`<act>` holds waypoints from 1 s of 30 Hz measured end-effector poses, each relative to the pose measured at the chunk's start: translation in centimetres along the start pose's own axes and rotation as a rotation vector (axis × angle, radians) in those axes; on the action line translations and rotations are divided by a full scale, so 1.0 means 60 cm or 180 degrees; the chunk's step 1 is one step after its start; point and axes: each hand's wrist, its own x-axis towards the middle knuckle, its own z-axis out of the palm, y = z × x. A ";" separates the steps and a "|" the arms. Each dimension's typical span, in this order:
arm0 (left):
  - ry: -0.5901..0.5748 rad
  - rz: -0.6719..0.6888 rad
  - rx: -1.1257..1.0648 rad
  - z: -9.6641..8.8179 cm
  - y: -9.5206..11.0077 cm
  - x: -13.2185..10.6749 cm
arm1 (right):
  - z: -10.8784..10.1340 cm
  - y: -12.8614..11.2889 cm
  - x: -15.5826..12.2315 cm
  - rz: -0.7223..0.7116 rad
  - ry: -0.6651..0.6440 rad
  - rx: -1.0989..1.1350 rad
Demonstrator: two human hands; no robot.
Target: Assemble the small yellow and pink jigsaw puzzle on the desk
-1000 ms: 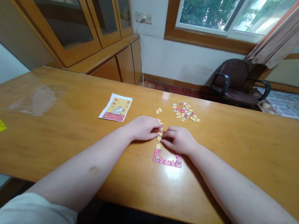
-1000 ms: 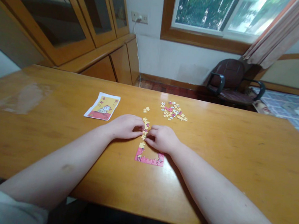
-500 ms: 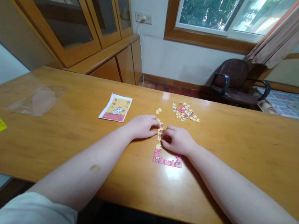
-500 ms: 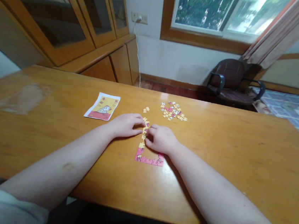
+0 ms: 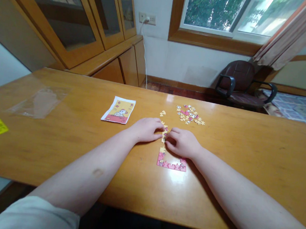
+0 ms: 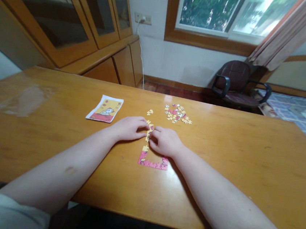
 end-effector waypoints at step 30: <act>0.0925 -0.0989 -0.0064 0.016 -0.036 0.015 | 0.001 0.015 -0.002 -0.0012 0.0395 0.0354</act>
